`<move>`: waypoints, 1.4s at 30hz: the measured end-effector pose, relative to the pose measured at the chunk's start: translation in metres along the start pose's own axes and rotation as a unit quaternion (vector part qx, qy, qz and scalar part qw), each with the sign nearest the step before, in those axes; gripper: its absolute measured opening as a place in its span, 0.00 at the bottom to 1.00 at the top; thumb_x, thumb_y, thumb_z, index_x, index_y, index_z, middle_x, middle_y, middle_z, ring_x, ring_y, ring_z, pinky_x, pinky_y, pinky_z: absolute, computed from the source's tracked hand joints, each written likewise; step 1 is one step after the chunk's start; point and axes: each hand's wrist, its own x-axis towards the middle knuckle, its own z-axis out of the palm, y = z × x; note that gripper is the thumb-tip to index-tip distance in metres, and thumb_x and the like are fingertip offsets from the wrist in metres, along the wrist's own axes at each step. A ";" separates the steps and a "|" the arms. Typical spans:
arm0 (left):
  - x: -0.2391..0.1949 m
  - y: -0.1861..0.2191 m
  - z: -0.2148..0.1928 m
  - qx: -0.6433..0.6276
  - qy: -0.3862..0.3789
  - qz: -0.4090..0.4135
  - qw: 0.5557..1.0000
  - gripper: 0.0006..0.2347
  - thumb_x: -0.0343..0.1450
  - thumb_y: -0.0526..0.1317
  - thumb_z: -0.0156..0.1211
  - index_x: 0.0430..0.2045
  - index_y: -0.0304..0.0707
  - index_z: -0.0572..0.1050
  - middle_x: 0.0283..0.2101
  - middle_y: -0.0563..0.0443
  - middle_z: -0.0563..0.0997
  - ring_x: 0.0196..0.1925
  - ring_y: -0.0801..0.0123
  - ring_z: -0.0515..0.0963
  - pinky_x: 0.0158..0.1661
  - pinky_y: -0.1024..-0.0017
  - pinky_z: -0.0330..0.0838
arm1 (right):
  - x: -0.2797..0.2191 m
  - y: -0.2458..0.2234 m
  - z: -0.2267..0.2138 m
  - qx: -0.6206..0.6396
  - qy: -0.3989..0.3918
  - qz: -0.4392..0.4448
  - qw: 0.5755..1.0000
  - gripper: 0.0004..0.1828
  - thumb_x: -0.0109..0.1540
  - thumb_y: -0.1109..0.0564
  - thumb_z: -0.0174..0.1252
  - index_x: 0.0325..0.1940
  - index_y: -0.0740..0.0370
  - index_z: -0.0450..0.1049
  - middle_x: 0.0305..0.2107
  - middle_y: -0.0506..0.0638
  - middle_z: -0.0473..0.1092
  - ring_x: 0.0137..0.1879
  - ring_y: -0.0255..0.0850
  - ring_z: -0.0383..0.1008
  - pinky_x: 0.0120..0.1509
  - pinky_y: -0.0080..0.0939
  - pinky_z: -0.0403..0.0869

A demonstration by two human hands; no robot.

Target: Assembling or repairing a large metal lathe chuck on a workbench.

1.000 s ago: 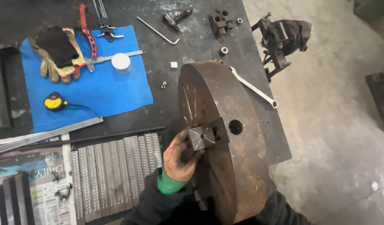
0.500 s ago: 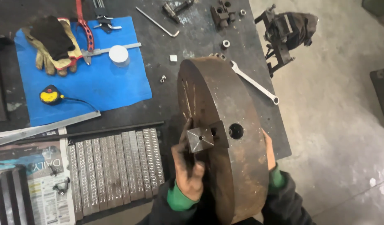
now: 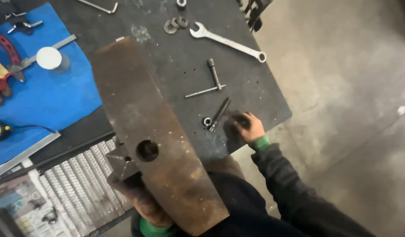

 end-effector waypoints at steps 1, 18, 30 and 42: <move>-0.003 0.013 0.005 -0.041 -0.025 0.064 0.997 0.32 0.80 0.60 0.49 0.72 0.36 0.53 0.67 0.38 0.68 0.63 0.58 0.67 0.69 0.56 0.62 | 0.002 -0.008 0.004 -0.022 -0.039 -0.022 0.999 0.17 0.59 0.55 0.66 0.51 0.61 0.78 0.43 0.56 0.75 0.47 0.49 0.79 0.52 0.45 0.77; -0.027 0.011 0.036 -0.209 -0.008 0.128 0.969 0.42 0.72 0.66 0.52 0.75 0.40 0.44 0.75 0.47 0.56 0.74 0.56 0.60 0.71 0.55 0.56 | 0.047 0.035 0.024 -0.368 -0.172 -0.423 0.810 0.33 0.50 0.47 0.64 0.62 0.41 0.73 0.59 0.53 0.66 0.64 0.52 0.64 0.57 0.60 0.64; -0.031 0.088 0.064 -0.293 -0.089 0.054 0.950 0.33 0.70 0.53 0.61 0.62 0.25 0.60 0.60 0.33 0.69 0.62 0.54 0.68 0.65 0.57 0.60 | -0.028 -0.254 -0.160 0.341 0.100 -0.298 0.886 0.17 0.78 0.57 0.60 0.67 0.68 0.65 0.49 0.58 0.72 0.53 0.48 0.77 0.65 0.55 0.79; -0.034 0.054 0.066 -0.234 -0.017 0.083 0.968 0.24 0.74 0.43 0.56 0.59 0.20 0.63 0.59 0.28 0.73 0.59 0.56 0.73 0.62 0.59 0.64 | -0.050 -0.369 -0.164 0.304 -0.064 -0.364 0.878 0.14 0.73 0.64 0.62 0.61 0.61 0.68 0.42 0.60 0.78 0.51 0.54 0.83 0.59 0.58 0.79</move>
